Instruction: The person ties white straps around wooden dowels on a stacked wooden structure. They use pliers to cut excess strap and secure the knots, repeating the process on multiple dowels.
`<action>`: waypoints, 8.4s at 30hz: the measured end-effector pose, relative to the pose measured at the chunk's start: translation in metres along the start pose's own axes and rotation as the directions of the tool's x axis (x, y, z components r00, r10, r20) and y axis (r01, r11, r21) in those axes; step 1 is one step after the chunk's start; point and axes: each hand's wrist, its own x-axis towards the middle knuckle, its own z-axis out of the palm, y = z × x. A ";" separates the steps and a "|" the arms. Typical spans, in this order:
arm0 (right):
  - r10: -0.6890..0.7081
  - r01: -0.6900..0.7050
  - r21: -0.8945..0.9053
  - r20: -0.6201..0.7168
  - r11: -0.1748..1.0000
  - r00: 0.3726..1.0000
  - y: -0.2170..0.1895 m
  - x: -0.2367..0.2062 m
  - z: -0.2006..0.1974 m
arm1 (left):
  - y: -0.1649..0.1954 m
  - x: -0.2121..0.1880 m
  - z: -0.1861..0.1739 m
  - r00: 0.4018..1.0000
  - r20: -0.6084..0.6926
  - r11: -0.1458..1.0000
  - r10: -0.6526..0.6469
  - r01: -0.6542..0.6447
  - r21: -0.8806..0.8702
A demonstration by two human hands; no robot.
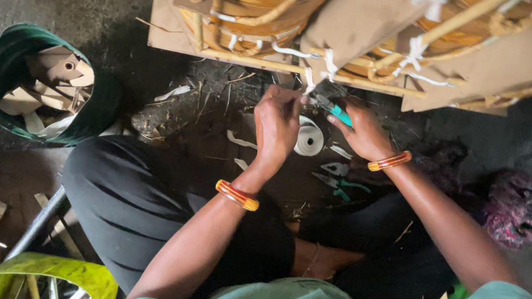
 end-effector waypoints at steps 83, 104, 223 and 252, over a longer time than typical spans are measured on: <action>-0.228 0.279 -0.047 -0.711 0.959 0.665 -0.312 0.133 -0.071 | 0.152 0.128 -0.197 0.860 -0.030 0.856 0.509 -0.502 0.125; -0.183 0.237 -0.039 -0.760 0.971 0.624 -0.293 0.116 -0.013 | 0.091 0.085 -0.195 0.985 0.050 0.897 0.168 -0.174 0.406; -0.965 0.689 -0.696 -0.021 0.201 0.260 -0.294 0.153 -0.105 | 0.106 0.079 -0.192 0.861 -0.208 0.885 0.465 -0.446 0.132; -0.860 0.526 -0.845 0.199 0.091 0.470 -0.255 0.112 -0.116 | 0.079 0.100 -0.214 0.692 0.372 0.432 0.619 -0.696 0.574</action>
